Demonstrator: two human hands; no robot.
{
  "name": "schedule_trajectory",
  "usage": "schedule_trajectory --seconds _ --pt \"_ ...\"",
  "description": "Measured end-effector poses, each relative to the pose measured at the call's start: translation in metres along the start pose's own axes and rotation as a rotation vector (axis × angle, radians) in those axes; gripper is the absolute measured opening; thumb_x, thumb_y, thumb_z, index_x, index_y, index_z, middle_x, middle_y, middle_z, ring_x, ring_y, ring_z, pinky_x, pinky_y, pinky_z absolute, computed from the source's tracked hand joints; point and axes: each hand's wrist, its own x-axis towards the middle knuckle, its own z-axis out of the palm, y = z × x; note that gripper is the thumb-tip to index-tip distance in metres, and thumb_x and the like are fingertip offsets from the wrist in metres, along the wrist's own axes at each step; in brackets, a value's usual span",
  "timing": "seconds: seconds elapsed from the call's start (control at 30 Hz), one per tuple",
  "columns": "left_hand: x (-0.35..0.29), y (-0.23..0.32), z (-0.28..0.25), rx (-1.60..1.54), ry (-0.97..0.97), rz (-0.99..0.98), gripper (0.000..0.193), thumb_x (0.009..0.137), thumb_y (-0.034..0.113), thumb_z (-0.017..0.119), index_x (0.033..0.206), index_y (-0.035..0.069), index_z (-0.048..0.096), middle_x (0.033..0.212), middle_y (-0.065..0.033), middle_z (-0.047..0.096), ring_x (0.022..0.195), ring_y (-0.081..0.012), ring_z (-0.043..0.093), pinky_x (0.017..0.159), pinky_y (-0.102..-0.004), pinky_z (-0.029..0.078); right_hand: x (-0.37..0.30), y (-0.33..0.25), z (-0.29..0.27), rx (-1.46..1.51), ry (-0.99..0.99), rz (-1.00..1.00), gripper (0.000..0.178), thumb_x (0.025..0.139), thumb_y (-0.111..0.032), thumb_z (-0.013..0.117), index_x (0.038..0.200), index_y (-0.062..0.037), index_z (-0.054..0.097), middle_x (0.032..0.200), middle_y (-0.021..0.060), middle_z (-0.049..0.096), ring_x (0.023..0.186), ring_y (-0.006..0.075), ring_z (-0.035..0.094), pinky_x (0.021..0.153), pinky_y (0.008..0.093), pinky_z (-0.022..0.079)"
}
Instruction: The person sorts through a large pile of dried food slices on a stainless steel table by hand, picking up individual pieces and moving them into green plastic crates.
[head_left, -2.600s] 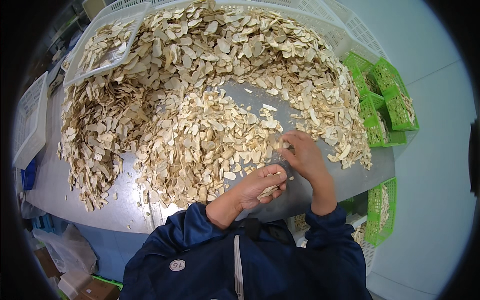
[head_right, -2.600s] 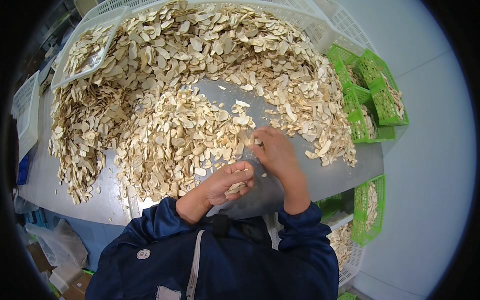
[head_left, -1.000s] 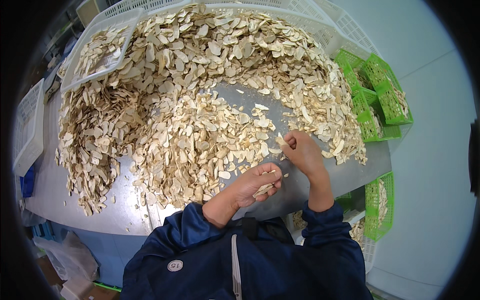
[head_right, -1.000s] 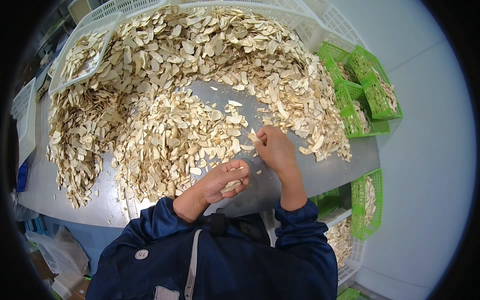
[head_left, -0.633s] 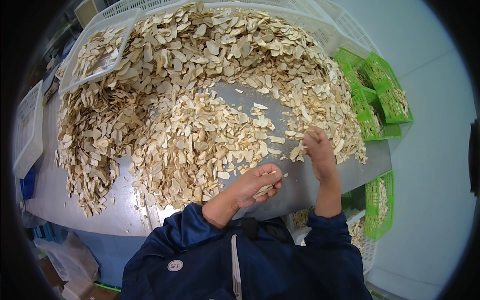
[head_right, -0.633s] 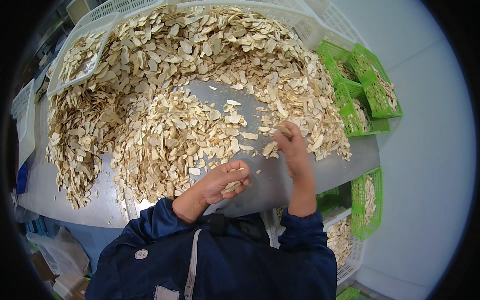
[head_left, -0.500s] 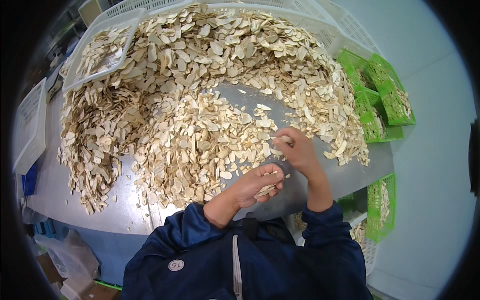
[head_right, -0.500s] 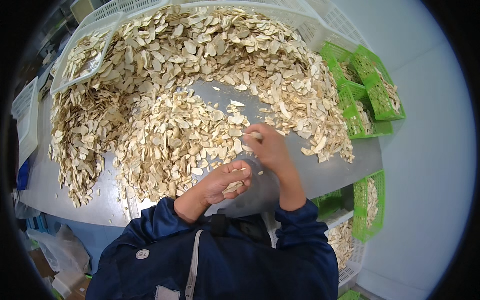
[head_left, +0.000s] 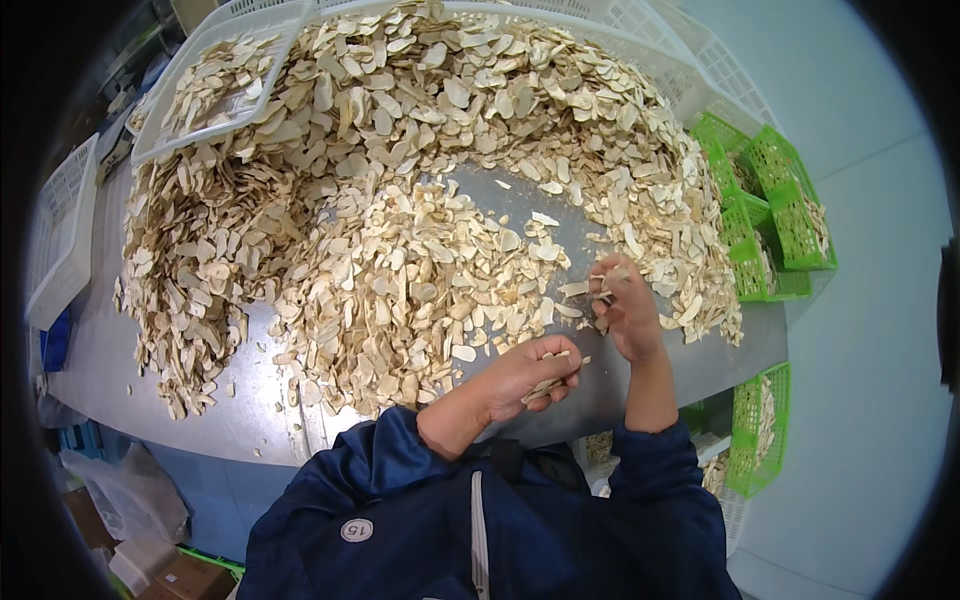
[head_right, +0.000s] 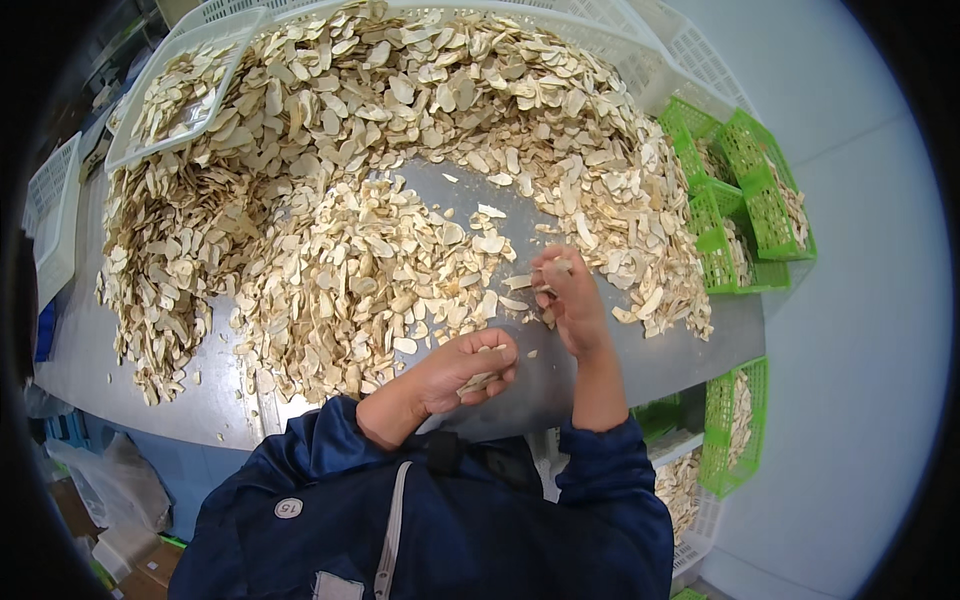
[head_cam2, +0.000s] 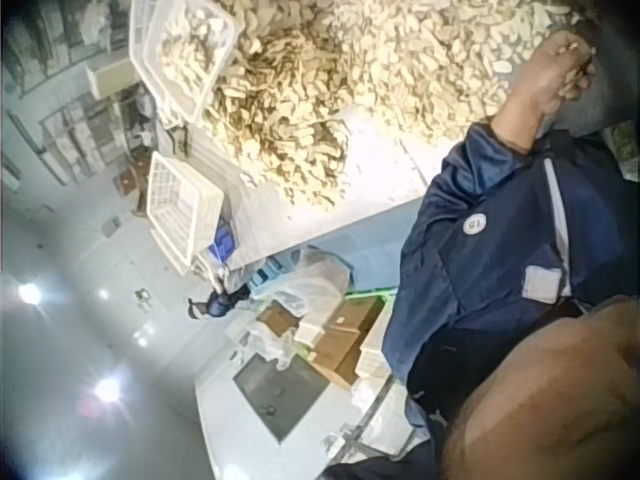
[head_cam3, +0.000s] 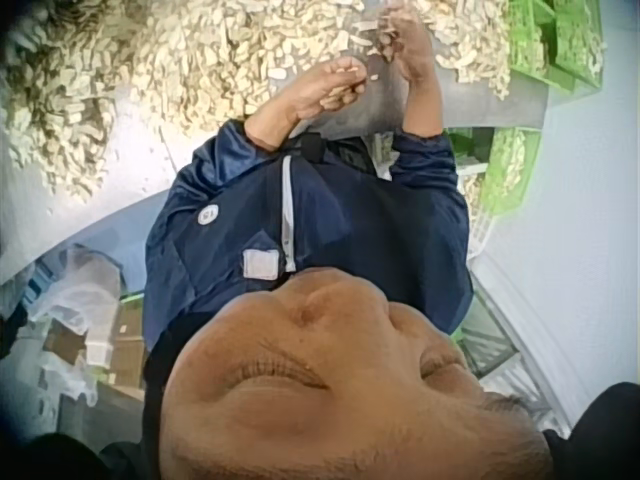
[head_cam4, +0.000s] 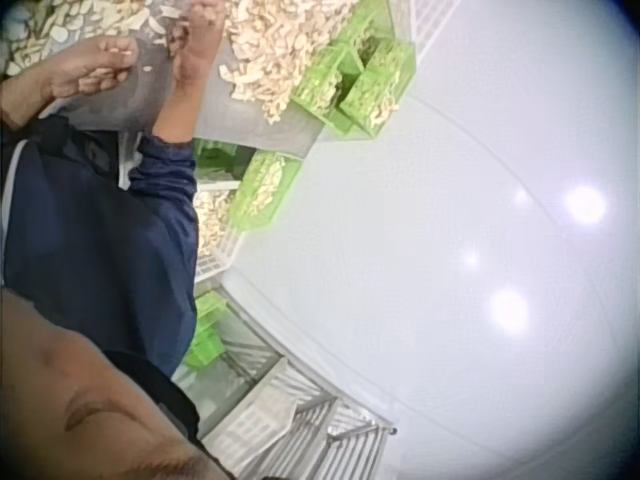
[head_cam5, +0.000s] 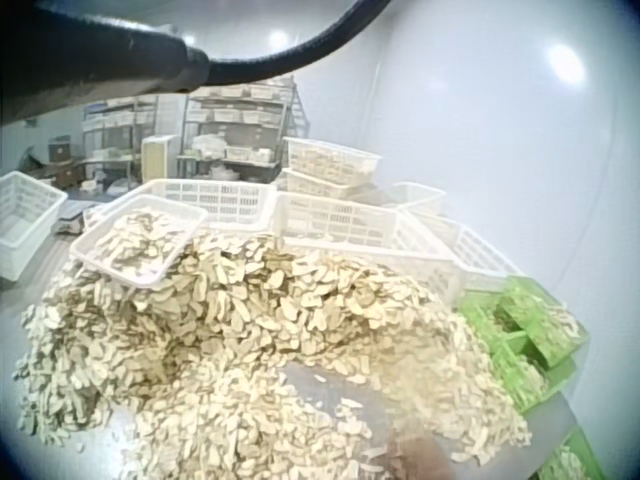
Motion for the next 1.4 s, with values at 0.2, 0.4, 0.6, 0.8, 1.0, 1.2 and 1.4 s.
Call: schedule_trajectory --seconds 0.2,0.4,0.6,0.8,1.0,1.2,1.4 --pt "-0.001 0.005 0.0 -0.033 0.011 -0.005 0.015 0.101 0.023 0.06 0.096 0.009 0.057 0.084 -0.0041 0.062 0.058 -0.0071 0.055 0.038 -0.016 0.033 0.026 -0.021 0.035 -0.866 -0.008 -0.24 0.026 0.091 -0.029 0.068 0.106 -0.0076 0.066 0.087 0.0135 0.066 0.08 0.0239 0.063 0.073 0.0353 0.05" --pt "0.0 0.003 0.001 -0.021 0.025 -0.011 0.015 0.1 0.023 0.06 0.096 0.009 0.057 0.084 -0.0036 0.062 0.059 -0.007 0.055 0.038 -0.0167 0.034 0.018 0.001 0.012 -0.856 -0.017 -0.394 0.023 0.091 -0.027 0.07 0.103 -0.008 0.066 0.087 0.0061 0.066 0.074 0.0166 0.061 0.069 0.0296 0.049" --pt "-0.001 0.003 0.002 -0.011 -0.007 -0.013 0.014 0.099 0.023 0.06 0.098 0.01 0.056 0.084 -0.0025 0.06 0.06 -0.0062 0.055 0.038 -0.0163 0.032 0.009 -0.005 -0.014 -0.424 -0.109 -0.076 0.024 0.092 -0.032 0.07 0.103 -0.0108 0.068 0.078 -0.0026 0.063 0.066 0.0062 0.054 0.06 0.0237 0.045" --pt "0.0 0.005 0.001 -0.002 0.007 -0.015 0.015 0.099 0.024 0.061 0.098 0.01 0.055 0.084 -0.0026 0.06 0.06 -0.0062 0.055 0.038 -0.0162 0.032 -0.001 -0.011 0.019 -0.8 -0.168 -0.173 0.028 0.091 -0.028 0.067 0.107 -0.0048 0.067 0.086 0.0063 0.068 0.074 0.0161 0.062 0.069 0.0286 0.049" --pt "-0.004 0.004 0.001 -0.013 0.018 -0.002 0.014 0.101 0.022 0.059 0.096 0.009 0.057 0.084 -0.0039 0.062 0.06 -0.0067 0.055 0.038 -0.0157 0.033 -0.01 -0.005 0.03 -1.064 -0.185 -0.404 0.029 0.091 -0.031 0.064 0.11 -0.0102 0.067 0.088 0.0148 0.069 0.084 0.0349 0.066 0.073 0.0426 0.051" --pt "0.001 0.001 0.002 0.011 -0.002 0.006 0.014 0.1 0.023 0.06 0.096 0.009 0.057 0.084 -0.0035 0.062 0.06 -0.0062 0.055 0.038 -0.0158 0.033 -0.029 -0.007 0.008 -1.348 -0.143 -0.628 0.019 0.093 -0.019 0.063 0.107 -0.0054 0.066 0.091 0.0121 0.068 0.083 0.0293 0.065 0.07 0.0374 0.051" --pt "0.002 0.01 0.0 0.021 0.015 0.013 0.013 0.099 0.023 0.062 0.097 0.01 0.058 0.084 -0.0038 0.062 0.06 -0.006 0.055 0.038 -0.0161 0.034 -0.001 -0.021 0.021 -0.903 -0.101 -0.369 0.023 0.095 -0.021 0.059 0.109 -0.0044 0.067 0.096 0.0169 0.068 0.088 0.0361 0.064 0.079 0.0425 0.051"
